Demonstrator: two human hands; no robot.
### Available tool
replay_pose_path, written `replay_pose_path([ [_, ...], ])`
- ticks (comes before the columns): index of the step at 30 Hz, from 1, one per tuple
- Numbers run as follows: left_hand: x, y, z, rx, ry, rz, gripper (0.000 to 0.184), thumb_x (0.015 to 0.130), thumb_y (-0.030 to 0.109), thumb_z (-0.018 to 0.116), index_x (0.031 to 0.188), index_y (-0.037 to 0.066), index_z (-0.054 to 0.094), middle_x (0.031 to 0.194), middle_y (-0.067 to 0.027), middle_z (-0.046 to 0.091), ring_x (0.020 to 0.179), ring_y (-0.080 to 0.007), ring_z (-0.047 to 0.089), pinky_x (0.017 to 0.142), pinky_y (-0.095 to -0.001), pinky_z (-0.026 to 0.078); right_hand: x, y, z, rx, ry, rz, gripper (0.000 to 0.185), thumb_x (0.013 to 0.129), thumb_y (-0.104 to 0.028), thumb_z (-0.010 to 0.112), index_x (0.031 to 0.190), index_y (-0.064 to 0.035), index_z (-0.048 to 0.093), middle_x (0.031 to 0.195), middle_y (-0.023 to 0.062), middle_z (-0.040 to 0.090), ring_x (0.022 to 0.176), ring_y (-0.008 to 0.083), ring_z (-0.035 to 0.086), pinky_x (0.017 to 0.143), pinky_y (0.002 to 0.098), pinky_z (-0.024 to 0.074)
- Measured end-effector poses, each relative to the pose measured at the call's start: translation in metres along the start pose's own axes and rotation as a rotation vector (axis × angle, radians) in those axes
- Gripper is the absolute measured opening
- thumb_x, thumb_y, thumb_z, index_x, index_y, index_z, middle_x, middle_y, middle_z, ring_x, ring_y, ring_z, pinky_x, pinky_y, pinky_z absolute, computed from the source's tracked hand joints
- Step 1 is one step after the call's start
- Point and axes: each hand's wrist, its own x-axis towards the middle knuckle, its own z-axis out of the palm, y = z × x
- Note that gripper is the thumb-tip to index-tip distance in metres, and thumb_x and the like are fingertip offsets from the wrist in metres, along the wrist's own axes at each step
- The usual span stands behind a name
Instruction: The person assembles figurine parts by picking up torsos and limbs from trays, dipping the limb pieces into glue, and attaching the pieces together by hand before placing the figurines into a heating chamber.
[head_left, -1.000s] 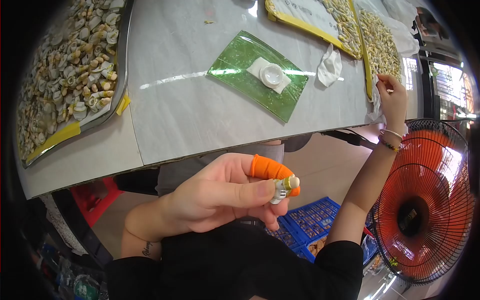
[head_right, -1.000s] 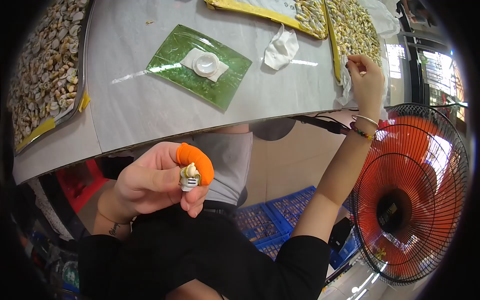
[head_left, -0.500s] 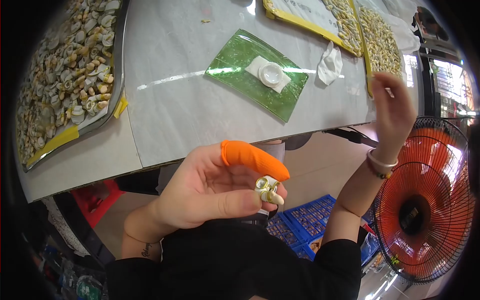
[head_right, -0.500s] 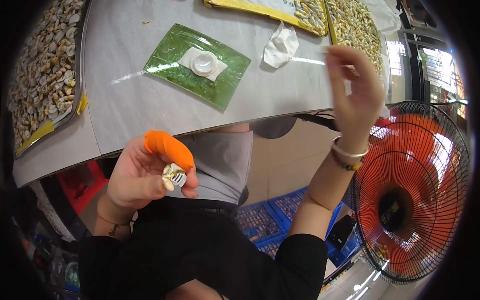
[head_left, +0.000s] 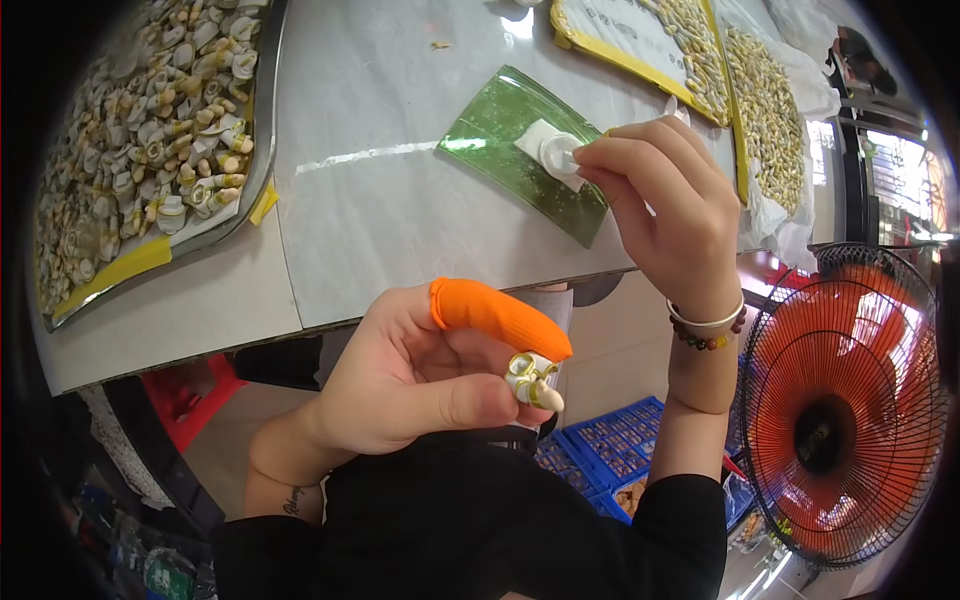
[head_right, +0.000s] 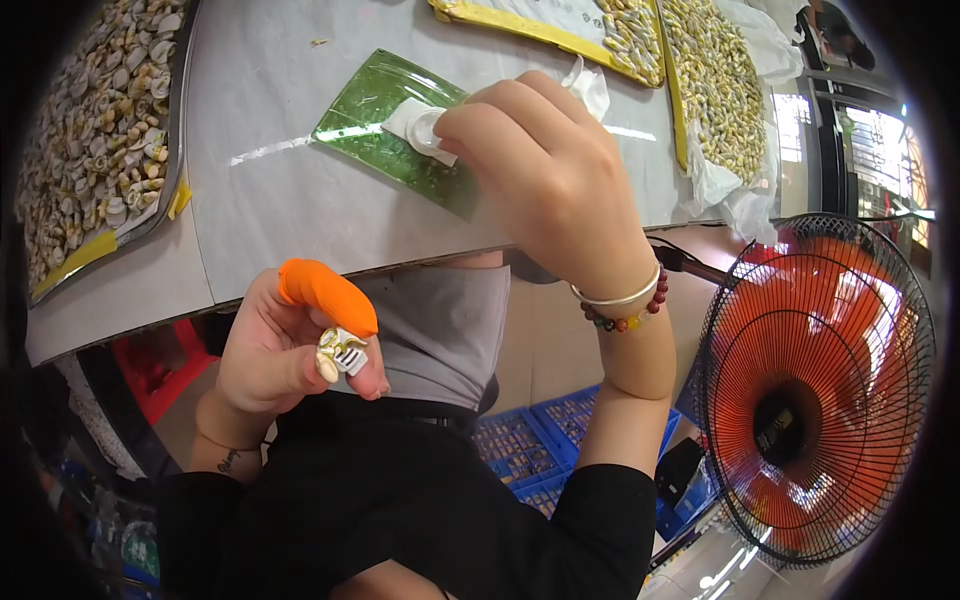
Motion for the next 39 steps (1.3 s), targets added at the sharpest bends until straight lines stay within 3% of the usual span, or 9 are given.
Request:
replay_pose_path([
  [8,0.002,-0.001,0.005,0.033,0.037,0.166,0.043,0.073,0.027,0.075,0.099,-0.001,0.055,0.078,-0.015,0.063,0.072,-0.0238,0.063,0.067,-0.0348,0.052,-0.001,-0.003,-0.003,-0.021,-0.007,0.009,0.016,0.065,0.002,0.064,0.077,-0.0056,0.058,0.073,0.0028,0.056,0.064,0.019,0.054,0.055,0.028,0.0443],
  [10,0.001,0.0,0.006,0.057,0.055,0.198,0.043,0.073,0.026,0.075,0.099,-0.001,0.055,0.08,-0.0156,0.063,0.073,-0.0236,0.063,0.067,-0.0347,0.052,-0.006,-0.017,-0.011,0.348,-0.029,0.301,0.014,0.07,0.005,0.062,0.081,-0.0029,0.058,0.077,0.0039,0.059,0.066,0.0152,0.057,0.058,0.0246,0.0447],
  [11,0.001,0.0,0.006,0.08,0.074,0.228,0.042,0.073,0.026,0.075,0.099,-0.001,0.055,0.082,-0.0161,0.063,0.075,-0.0233,0.063,0.068,-0.0347,0.052,-0.01,-0.025,-0.012,0.352,-0.029,0.298,0.014,0.07,0.005,0.062,0.081,-0.0029,0.058,0.077,0.0039,0.059,0.066,0.0152,0.057,0.058,0.0246,0.0447],
  [13,0.001,-0.001,0.008,0.152,0.124,0.275,0.042,0.073,0.024,0.075,0.099,-0.001,0.055,0.084,-0.0169,0.063,0.077,-0.0227,0.063,0.069,-0.0343,0.052,-0.021,-0.042,-0.012,1.047,0.173,0.566,0.011,0.076,0.006,0.058,0.086,0.0005,0.056,0.082,0.0072,0.06,0.069,0.0121,0.058,0.06,0.0225,0.0455],
  [14,0.002,-0.002,0.01,0.223,0.167,0.319,0.042,0.072,0.023,0.076,0.1,-0.001,0.055,0.087,-0.0177,0.062,0.078,-0.0221,0.063,0.069,-0.0339,0.052,-0.025,-0.046,-0.012,1.236,0.208,0.569,0.011,0.079,0.007,0.056,0.088,0.0031,0.055,0.084,0.0109,0.06,0.071,0.0128,0.059,0.061,0.0227,0.0471],
  [22,0.006,-0.019,0.002,0.363,0.115,0.465,0.041,0.073,0.02,0.075,0.102,-0.001,0.055,0.094,-0.0186,0.062,0.082,-0.0203,0.062,0.075,-0.0322,0.052,-0.046,-0.069,-0.012,1.791,0.31,0.757,0.018,0.076,0.008,0.061,0.093,0.0066,0.057,0.085,0.0171,0.062,0.071,0.0185,0.062,0.063,0.026,0.0498],
  [27,0.008,-0.016,0.013,0.38,0.209,0.435,0.045,0.072,0.021,0.076,0.104,-0.001,0.055,0.095,-0.0177,0.062,0.082,-0.0196,0.062,0.074,-0.0312,0.052,-0.049,-0.068,-0.007,1.582,0.351,0.579,0.019,0.07,0.011,0.065,0.088,0.007,0.059,0.08,0.0169,0.063,0.069,0.0208,0.062,0.063,0.0284,0.0494],
  [29,0.009,-0.016,0.007,0.469,0.085,0.445,0.046,0.07,0.02,0.078,0.104,-0.002,0.056,0.093,-0.0168,0.063,0.081,-0.0192,0.062,0.073,-0.0304,0.052,-0.051,-0.066,-0.006,1.398,0.331,0.443,0.02,0.069,0.011,0.067,0.087,0.0063,0.06,0.077,0.0155,0.063,0.067,0.0209,0.061,0.06,0.0281,0.0477],
  [39,0.007,-0.014,0.009,0.564,0.102,0.444,0.042,0.065,0.019,0.08,0.096,-0.001,0.059,0.089,-0.0143,0.063,0.08,-0.0201,0.063,0.071,-0.0289,0.052,-0.047,-0.071,-0.012,1.174,0.303,0.428,0.021,0.064,0.008,0.071,0.081,-0.0001,0.063,0.072,0.0103,0.06,0.058,0.0197,0.056,0.052,0.0271,0.0445],
])
